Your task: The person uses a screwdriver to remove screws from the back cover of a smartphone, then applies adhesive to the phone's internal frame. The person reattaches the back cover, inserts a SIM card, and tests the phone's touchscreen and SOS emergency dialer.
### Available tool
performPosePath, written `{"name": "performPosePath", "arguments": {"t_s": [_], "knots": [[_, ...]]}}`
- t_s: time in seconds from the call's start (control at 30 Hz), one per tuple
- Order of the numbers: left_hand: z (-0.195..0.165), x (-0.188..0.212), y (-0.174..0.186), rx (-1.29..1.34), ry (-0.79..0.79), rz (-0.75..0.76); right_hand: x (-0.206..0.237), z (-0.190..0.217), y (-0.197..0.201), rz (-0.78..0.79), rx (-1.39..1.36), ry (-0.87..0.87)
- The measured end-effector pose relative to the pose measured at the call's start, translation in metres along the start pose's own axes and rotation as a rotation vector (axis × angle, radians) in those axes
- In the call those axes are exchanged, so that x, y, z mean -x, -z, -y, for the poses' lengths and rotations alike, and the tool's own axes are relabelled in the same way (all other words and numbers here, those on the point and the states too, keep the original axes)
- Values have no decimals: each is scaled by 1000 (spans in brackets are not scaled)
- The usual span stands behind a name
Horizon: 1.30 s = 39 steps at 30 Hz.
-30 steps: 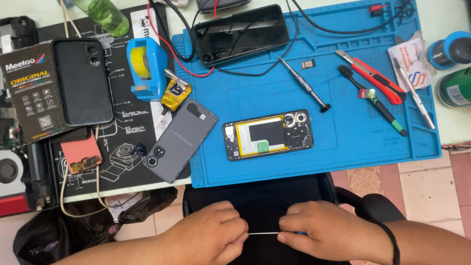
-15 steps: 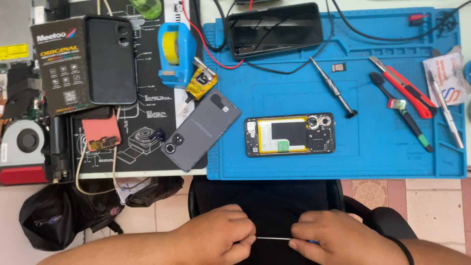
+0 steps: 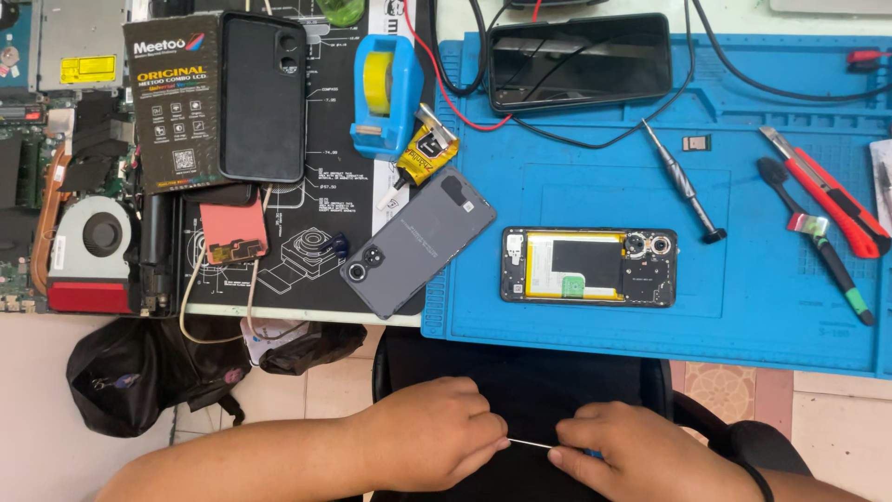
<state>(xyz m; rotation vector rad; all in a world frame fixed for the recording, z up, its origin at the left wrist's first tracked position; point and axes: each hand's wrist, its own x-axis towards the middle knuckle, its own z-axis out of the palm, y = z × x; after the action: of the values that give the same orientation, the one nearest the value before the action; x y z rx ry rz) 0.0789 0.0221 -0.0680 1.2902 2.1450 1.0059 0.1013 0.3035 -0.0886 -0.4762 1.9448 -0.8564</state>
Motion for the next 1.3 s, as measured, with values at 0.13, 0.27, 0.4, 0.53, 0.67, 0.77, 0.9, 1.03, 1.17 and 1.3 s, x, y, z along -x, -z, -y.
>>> {"name": "performPosePath", "arguments": {"t_s": [0.13, 0.27, 0.4, 0.53, 0.67, 0.77, 0.9, 1.03, 1.17, 1.3], "knots": [[1, 1, -3, -47, 0, 39, -6, -2, -3, 51, -41, -20], [-1, 6, -3, 26, -14, 10, -6, -4, 1, 96, -93, 93], [-3, 18, -9, 253, 85, 47, 3, -4, 5, 146, -66, 136], [-4, 26, -19, 382, 141, -10, 4, -9, 3, 224, -21, 24], [4, 43, -3, 272, 334, -311, 11, -35, 3, 175, 52, 9], [14, 74, 17, 356, 698, -311, 24, -71, 4, 78, 127, -130], [31, 120, 3, 406, 823, -310, 28, -120, -3, 89, 18, -105], [72, 167, -16, 251, 1151, -463, 29, -159, 7, 120, 209, -315], [105, 200, -16, 40, 1448, -712, 20, -200, 54, -82, 30, -533], [140, 194, -12, -166, 1532, -826, 39, -210, 83, -171, -156, -115]]}}
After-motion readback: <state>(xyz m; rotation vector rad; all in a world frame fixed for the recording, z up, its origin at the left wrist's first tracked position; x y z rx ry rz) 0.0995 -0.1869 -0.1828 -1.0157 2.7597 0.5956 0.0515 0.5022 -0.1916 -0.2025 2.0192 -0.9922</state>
